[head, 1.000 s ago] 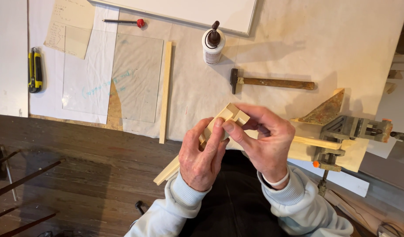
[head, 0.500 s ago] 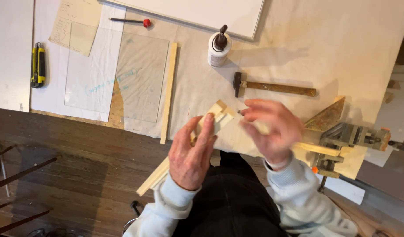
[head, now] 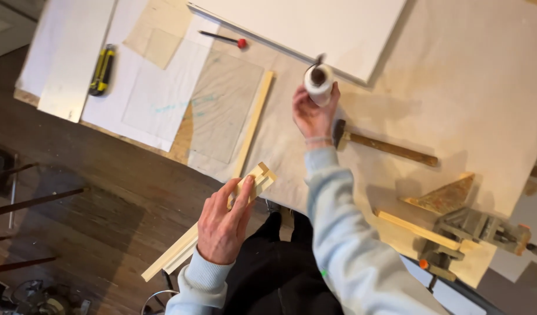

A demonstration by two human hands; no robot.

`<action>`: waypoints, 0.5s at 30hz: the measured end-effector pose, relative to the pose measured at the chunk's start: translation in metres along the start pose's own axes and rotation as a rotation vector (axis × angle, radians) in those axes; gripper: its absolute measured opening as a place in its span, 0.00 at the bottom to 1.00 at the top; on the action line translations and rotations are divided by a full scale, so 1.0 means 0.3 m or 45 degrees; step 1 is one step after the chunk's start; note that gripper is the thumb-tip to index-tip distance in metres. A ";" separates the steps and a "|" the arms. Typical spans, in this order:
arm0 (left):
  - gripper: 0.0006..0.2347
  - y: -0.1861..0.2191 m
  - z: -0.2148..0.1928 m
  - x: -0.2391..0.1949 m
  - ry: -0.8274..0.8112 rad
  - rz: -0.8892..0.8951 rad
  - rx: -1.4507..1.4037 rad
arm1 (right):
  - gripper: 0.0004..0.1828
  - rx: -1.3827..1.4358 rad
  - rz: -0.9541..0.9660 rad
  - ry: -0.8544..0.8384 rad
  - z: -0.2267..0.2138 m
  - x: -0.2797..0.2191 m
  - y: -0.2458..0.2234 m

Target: The person clamps mitered wood frame strips in a corner vise on the workbench, hammers brads into the joint, then applies wood glue from a bottle to a strip end and fits the pieces together in the vise, tightening the clamp to hold the glued corner.

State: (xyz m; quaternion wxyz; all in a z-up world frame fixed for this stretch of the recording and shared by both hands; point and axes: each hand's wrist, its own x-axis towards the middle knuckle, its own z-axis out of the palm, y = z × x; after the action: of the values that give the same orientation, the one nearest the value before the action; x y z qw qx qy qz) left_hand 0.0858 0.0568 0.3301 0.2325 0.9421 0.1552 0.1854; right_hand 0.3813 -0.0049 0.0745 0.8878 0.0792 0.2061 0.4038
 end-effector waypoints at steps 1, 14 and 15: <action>0.24 -0.018 -0.011 -0.004 0.017 -0.005 0.009 | 0.35 -0.006 0.017 -0.007 0.101 -0.072 0.055; 0.26 -0.096 -0.053 -0.047 -0.037 0.063 -0.099 | 0.22 -1.800 -1.120 -0.417 0.747 -0.645 -0.164; 0.26 -0.093 -0.053 -0.052 -0.059 0.055 -0.114 | 0.26 -1.754 -1.134 -0.522 0.799 -0.711 -0.221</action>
State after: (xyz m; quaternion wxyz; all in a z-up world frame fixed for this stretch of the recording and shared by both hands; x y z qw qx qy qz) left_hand 0.0596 0.0805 0.3251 0.2741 0.9379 0.1208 0.1752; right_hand 0.4042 -0.2024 0.3348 0.8338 -0.4967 -0.2393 0.0292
